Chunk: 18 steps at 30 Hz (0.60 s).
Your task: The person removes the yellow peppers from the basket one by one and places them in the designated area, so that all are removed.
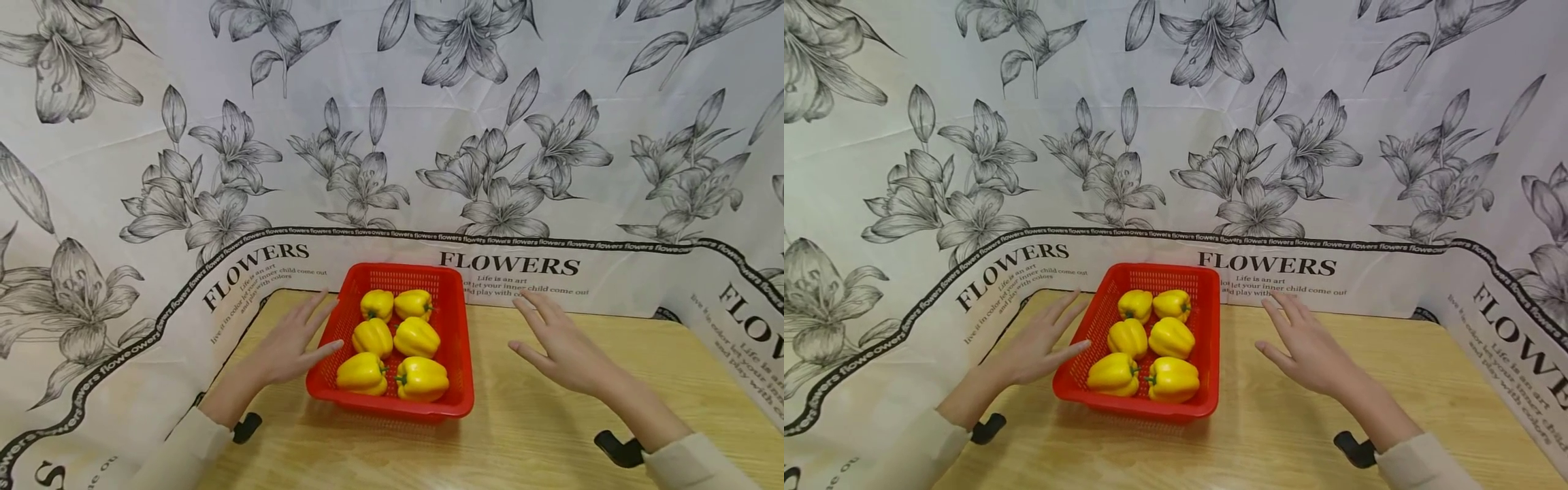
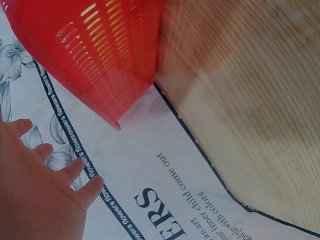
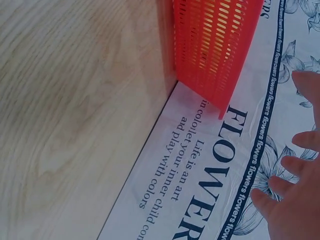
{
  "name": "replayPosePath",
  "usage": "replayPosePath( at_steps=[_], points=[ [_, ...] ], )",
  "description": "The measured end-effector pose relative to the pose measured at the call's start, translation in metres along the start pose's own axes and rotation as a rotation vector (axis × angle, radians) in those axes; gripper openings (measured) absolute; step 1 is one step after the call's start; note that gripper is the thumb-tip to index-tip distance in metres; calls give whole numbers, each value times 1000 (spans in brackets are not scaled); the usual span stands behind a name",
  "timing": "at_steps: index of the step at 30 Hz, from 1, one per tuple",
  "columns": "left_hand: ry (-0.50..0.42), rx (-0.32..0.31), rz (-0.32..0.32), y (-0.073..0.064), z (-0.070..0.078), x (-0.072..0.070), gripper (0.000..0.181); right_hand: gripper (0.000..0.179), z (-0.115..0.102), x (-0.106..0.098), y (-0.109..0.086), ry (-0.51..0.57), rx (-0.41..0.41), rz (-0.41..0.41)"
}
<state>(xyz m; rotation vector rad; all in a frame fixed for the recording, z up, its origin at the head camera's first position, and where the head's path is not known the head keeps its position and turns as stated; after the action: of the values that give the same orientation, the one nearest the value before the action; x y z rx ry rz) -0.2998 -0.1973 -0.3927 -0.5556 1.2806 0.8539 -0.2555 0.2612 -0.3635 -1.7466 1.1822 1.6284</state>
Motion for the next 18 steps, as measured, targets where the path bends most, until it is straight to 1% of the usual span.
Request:
replayPosePath(
  at_steps=[5,11,18],
  points=[
    [-39,-20,-15,-4,5,3,84,77,-9,4,4,51,-19,2],
    [-92,-26,-34,-9,13,8,86,72,-19,11,8,99,-20,-15],
    [-104,-32,-33,-14,19,16,86,67,-33,24,14,155,-62,-35]
  ],
)
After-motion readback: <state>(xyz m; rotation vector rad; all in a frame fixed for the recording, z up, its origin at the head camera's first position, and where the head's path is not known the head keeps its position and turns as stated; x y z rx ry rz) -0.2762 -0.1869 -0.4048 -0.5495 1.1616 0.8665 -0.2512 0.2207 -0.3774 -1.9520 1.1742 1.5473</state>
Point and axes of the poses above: each hand's wrist, its own y-axis towards the middle knuckle, its own x-axis out of the palm, z = x × y, the point moved 3 cm from there along y, towards the middle knuckle, and after that the axes turned 12 degrees about -z, right-handed, at the moved point
